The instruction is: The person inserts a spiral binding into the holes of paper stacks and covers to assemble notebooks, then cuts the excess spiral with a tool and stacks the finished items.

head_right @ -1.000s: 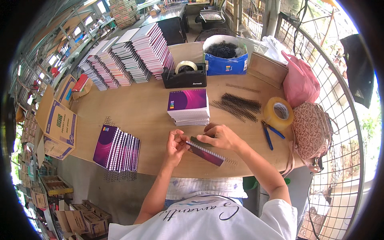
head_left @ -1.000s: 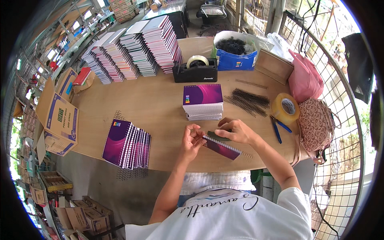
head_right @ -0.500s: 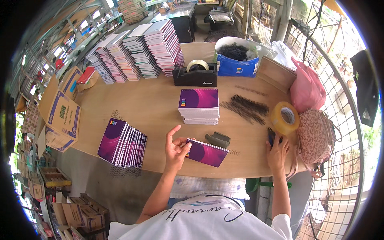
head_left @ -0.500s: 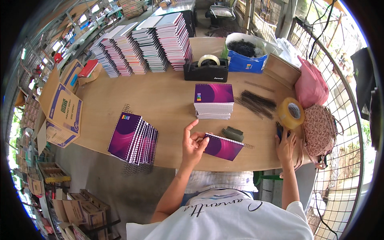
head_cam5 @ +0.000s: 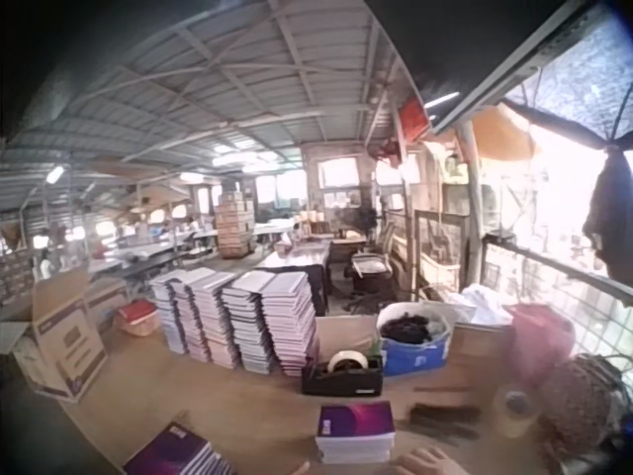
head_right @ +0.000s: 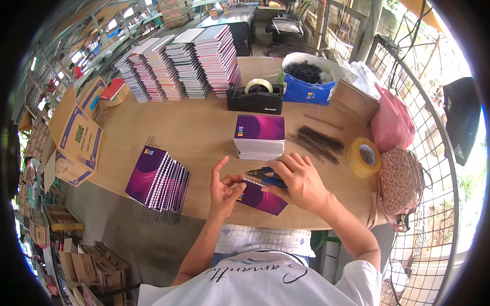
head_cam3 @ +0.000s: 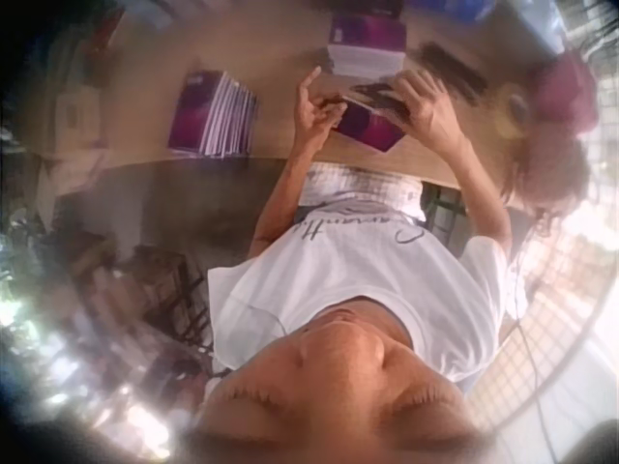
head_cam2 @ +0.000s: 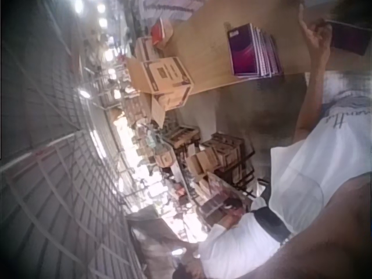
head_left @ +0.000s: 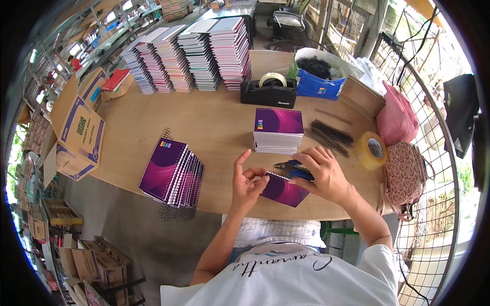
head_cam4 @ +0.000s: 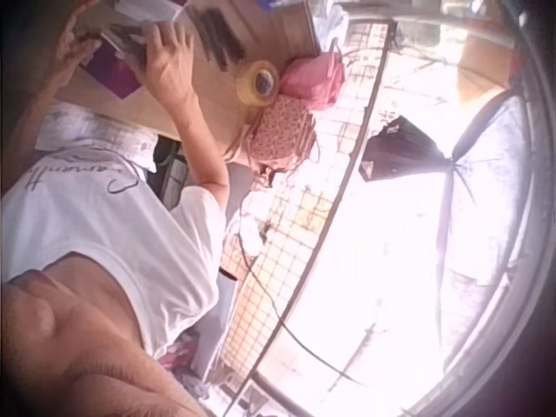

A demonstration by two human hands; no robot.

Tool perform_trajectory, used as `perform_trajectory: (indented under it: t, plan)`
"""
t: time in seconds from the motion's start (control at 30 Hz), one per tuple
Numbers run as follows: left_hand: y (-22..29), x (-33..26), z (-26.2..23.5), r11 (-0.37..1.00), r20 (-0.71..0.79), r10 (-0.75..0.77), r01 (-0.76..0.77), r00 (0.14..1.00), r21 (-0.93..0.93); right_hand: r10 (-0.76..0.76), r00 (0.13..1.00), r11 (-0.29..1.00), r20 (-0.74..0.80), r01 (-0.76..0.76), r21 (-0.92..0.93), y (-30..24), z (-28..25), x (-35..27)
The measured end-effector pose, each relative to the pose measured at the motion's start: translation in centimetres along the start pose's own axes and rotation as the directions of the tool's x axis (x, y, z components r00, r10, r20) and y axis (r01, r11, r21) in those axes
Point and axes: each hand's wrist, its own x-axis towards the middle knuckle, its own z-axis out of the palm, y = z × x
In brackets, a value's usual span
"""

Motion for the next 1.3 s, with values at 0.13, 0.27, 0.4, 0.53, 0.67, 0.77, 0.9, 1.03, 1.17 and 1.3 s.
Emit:
perform_trajectory:
  t: [0.13, 0.27, 0.4, 0.53, 0.67, 0.77, 0.9, 1.03, 1.17, 1.3]
  plan:
    - [0.6, -0.2, 0.0, 1.000, -0.005, -0.005, 0.005, 1.000, -0.010, -0.214, 0.976, 0.942, 0.028, 0.214, -0.257, -0.7, -0.6, 2.3]
    - [0.7, -0.2, -0.3, 0.999, 0.002, -0.023, 0.023, 1.000, 0.027, -0.403, 0.914, 0.828, 0.048, 0.387, -0.406, -0.1, -0.3, 2.8]
    - [0.8, 0.0, -0.5, 0.999, -0.001, -0.043, 0.043, 0.999, 0.026, -0.545, 0.829, 0.685, 0.124, 0.525, -0.506, -0.1, -0.3, 3.7]
    - [1.2, -0.1, -0.4, 0.996, -0.019, -0.034, 0.035, 0.999, 0.086, -0.458, 0.862, 0.728, 0.218, 0.505, -0.464, -0.1, 0.0, 3.4]
    - [1.5, -0.9, 0.5, 0.987, -0.100, 0.008, 0.008, 0.995, 0.163, 0.303, 0.724, 0.905, 0.620, -0.422, 0.050, -0.7, -0.6, 3.6]
    - [2.6, -1.4, 0.6, 0.972, -0.048, 0.002, 0.009, 0.999, 0.235, 0.090, 0.971, 0.980, 0.221, -0.126, 0.155, -0.8, -0.9, 2.1]
    - [13.0, -4.0, -0.4, 0.754, -0.206, 0.412, -0.206, 0.887, 0.623, 0.303, 0.935, 0.951, -0.185, -0.285, 0.117, 1.2, -3.8, -0.7]
    - [19.7, -4.7, -5.0, 0.520, -0.405, 0.702, -0.033, 0.586, 0.854, 0.488, 0.847, 0.860, -0.212, -0.508, -0.050, 5.9, -2.3, -7.3]
    - [18.7, -4.7, -10.1, 0.448, -0.448, 0.692, 0.150, 0.566, 0.881, 0.615, 0.759, 0.757, -0.213, -0.644, -0.110, 8.5, 0.8, -12.5]
    - [18.2, -5.5, -11.5, 0.144, -0.426, 0.623, 0.440, 0.656, 0.887, 0.538, 0.798, 0.699, -0.273, -0.603, -0.384, 8.7, 2.8, -14.3]
